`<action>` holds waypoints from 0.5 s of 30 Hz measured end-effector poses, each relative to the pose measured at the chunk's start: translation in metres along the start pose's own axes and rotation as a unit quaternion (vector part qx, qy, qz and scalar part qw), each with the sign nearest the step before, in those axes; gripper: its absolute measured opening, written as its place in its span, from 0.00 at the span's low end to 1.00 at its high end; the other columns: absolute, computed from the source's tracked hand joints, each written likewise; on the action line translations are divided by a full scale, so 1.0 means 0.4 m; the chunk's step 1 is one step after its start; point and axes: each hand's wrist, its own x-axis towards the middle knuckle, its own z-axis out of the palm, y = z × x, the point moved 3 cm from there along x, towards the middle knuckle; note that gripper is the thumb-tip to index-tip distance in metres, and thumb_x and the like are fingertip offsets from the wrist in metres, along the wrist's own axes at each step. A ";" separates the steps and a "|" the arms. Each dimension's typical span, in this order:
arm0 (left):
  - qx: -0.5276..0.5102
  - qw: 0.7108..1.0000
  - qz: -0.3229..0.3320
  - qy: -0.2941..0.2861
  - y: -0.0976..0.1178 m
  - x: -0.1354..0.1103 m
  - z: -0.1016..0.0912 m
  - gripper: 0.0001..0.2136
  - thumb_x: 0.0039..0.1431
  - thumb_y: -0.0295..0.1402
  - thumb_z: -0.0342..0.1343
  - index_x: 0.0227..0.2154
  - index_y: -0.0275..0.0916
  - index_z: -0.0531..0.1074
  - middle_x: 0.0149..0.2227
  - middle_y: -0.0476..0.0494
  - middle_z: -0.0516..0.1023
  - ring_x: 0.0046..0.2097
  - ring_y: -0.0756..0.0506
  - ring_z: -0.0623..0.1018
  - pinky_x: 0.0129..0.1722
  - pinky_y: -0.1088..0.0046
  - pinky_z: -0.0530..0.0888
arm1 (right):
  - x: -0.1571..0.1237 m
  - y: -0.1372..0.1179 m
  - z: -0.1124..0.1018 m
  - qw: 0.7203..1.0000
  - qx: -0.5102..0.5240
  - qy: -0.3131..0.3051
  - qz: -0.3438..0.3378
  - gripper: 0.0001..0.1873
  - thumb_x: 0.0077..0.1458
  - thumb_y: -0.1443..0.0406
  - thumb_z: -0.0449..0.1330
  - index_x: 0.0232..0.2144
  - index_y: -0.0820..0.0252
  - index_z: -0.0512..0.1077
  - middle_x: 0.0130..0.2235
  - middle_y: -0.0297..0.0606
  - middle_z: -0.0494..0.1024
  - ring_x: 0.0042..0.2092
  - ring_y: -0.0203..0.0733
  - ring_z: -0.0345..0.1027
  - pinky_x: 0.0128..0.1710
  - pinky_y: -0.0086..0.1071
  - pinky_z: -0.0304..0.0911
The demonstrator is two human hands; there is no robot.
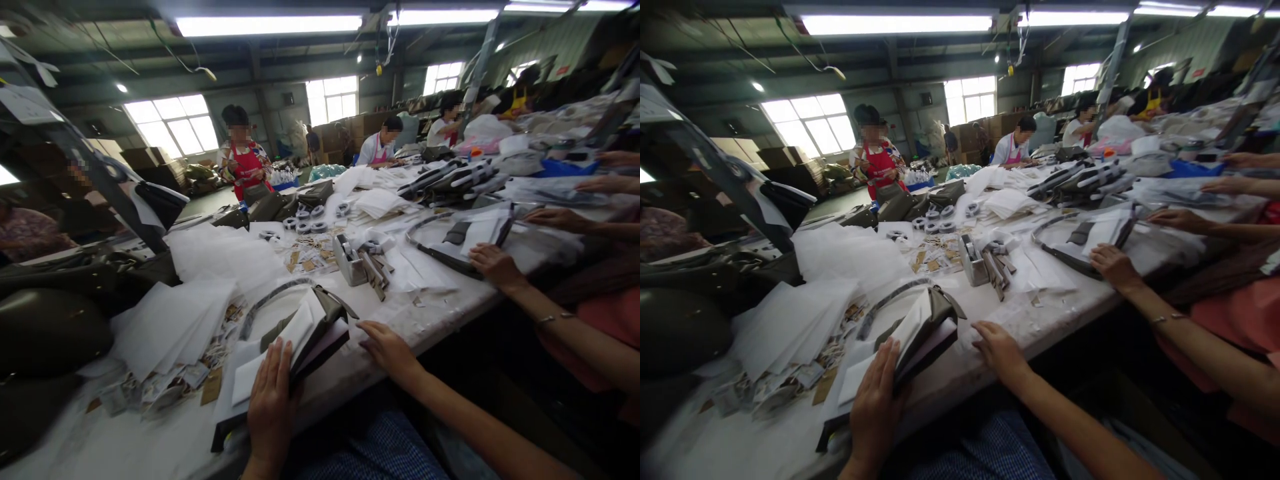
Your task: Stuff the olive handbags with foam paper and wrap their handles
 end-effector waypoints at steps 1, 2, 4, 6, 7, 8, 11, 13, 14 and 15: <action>-0.002 1.000 -0.007 0.004 -0.003 0.002 -0.002 0.34 0.65 0.27 0.50 0.70 0.45 0.42 0.67 0.41 0.61 0.66 0.38 0.63 0.61 0.56 0.69 | 0.011 0.029 -0.005 0.998 -0.063 -0.003 -0.021 0.17 0.56 0.66 0.60 0.49 0.57 0.76 0.52 0.48 0.77 0.55 0.54 0.69 0.56 0.48 0.64; -0.005 1.000 -0.014 0.006 -0.007 0.004 -0.003 0.34 0.65 0.27 0.50 0.70 0.45 0.42 0.67 0.41 0.61 0.66 0.38 0.63 0.61 0.56 0.68 | 0.021 0.050 -0.008 0.994 -0.101 -0.015 -0.037 0.16 0.55 0.66 0.62 0.47 0.56 0.77 0.51 0.47 0.77 0.53 0.53 0.70 0.55 0.46 0.65; -0.010 1.000 -0.023 0.011 -0.012 0.008 -0.002 0.34 0.65 0.28 0.51 0.70 0.45 0.42 0.67 0.40 0.61 0.66 0.38 0.63 0.61 0.56 0.68 | 0.037 0.073 -0.009 0.990 -0.127 -0.036 -0.057 0.10 0.55 0.66 0.63 0.41 0.54 0.78 0.45 0.42 0.79 0.48 0.49 0.72 0.51 0.42 0.66; -0.012 0.999 -0.026 0.017 -0.015 0.011 -0.002 0.34 0.65 0.28 0.51 0.70 0.45 0.43 0.66 0.40 0.62 0.66 0.38 0.64 0.61 0.56 0.68 | 0.049 0.076 -0.006 0.988 -0.136 -0.045 -0.064 0.05 0.57 0.65 0.62 0.36 0.54 0.78 0.39 0.40 0.78 0.44 0.47 0.71 0.48 0.39 0.65; -0.013 0.999 -0.028 0.020 -0.015 0.012 -0.002 0.34 0.65 0.27 0.51 0.70 0.45 0.43 0.66 0.40 0.62 0.66 0.38 0.64 0.61 0.56 0.68 | 0.055 0.072 -0.003 0.986 -0.143 -0.047 -0.065 0.05 0.59 0.65 0.61 0.35 0.55 0.78 0.38 0.39 0.78 0.43 0.46 0.71 0.47 0.38 0.64; -0.014 0.999 -0.028 0.024 -0.015 0.013 -0.002 0.34 0.65 0.27 0.51 0.70 0.45 0.43 0.66 0.40 0.63 0.65 0.38 0.64 0.60 0.56 0.69 | 0.060 0.068 -0.001 0.986 -0.149 -0.048 -0.064 0.05 0.59 0.66 0.60 0.34 0.55 0.77 0.37 0.40 0.77 0.43 0.46 0.70 0.47 0.38 0.63; -0.021 0.999 -0.031 0.029 -0.017 0.014 -0.004 0.34 0.66 0.28 0.51 0.70 0.45 0.43 0.66 0.40 0.63 0.65 0.38 0.65 0.60 0.55 0.69 | 0.071 0.052 0.008 0.985 -0.155 -0.048 -0.053 0.05 0.58 0.70 0.61 0.31 0.58 0.76 0.37 0.41 0.77 0.42 0.47 0.70 0.47 0.38 0.61; -0.024 0.998 -0.041 0.027 -0.020 0.014 -0.005 0.33 0.66 0.29 0.51 0.70 0.45 0.43 0.66 0.40 0.62 0.65 0.37 0.65 0.60 0.54 0.69 | 0.071 0.036 0.017 0.987 -0.147 -0.049 -0.040 0.05 0.55 0.72 0.61 0.30 0.58 0.75 0.36 0.40 0.77 0.41 0.46 0.70 0.45 0.37 0.61; -0.026 0.998 -0.048 0.026 -0.022 0.015 -0.006 0.33 0.66 0.29 0.51 0.70 0.46 0.43 0.66 0.40 0.62 0.65 0.37 0.65 0.59 0.54 0.70 | 0.069 0.025 0.025 0.989 -0.138 -0.048 -0.033 0.06 0.55 0.72 0.61 0.30 0.58 0.74 0.35 0.40 0.76 0.40 0.46 0.70 0.44 0.36 0.61; -0.028 0.998 -0.053 0.025 -0.024 0.015 -0.006 0.33 0.66 0.29 0.50 0.70 0.46 0.43 0.66 0.40 0.62 0.65 0.37 0.65 0.59 0.54 0.70 | 0.067 0.013 0.036 0.990 -0.127 -0.046 -0.026 0.05 0.56 0.72 0.61 0.31 0.57 0.74 0.36 0.40 0.76 0.39 0.45 0.71 0.42 0.35 0.62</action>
